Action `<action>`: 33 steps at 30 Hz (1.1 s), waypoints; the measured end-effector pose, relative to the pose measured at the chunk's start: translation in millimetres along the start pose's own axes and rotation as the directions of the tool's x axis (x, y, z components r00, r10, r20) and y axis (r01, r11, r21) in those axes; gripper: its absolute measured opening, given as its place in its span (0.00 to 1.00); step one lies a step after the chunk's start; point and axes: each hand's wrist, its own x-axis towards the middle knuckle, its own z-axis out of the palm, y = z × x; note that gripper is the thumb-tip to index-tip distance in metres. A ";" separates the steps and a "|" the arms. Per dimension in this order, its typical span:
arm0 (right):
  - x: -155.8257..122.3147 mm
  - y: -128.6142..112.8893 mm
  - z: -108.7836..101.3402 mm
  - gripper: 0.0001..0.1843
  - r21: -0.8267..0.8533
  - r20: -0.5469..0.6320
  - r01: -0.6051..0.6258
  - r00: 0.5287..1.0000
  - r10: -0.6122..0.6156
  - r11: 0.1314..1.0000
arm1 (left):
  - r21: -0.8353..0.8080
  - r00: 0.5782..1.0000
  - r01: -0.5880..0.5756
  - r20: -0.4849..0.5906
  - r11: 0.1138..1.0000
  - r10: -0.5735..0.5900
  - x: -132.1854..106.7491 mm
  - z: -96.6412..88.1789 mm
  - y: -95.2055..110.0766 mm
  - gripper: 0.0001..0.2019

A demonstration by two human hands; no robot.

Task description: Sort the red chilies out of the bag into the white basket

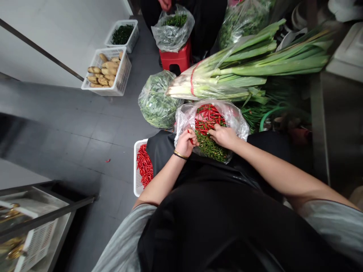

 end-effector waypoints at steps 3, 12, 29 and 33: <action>21.5 4.5 -2.3 0.17 0.004 0.033 0.068 0.997 -0.068 0.998 | 0.055 0.996 0.076 -0.046 0.996 -0.073 7.6 -4.8 -9.4 0.09; -18.3 -1.2 -14.9 0.14 0.580 -0.234 0.135 0.972 0.005 0.803 | 0.379 0.949 -0.049 0.306 0.924 -0.075 17.1 13.4 -38.2 0.13; -1.0 -11.6 -19.8 0.17 0.152 -0.124 0.101 0.989 -0.082 0.983 | -0.051 0.997 0.076 0.023 0.996 -0.075 17.9 7.9 -38.2 0.22; -23.1 -21.6 -1.6 0.20 0.382 -0.135 0.069 0.991 -0.018 0.921 | -0.080 0.996 0.063 0.069 0.995 -0.058 11.8 11.1 -40.1 0.24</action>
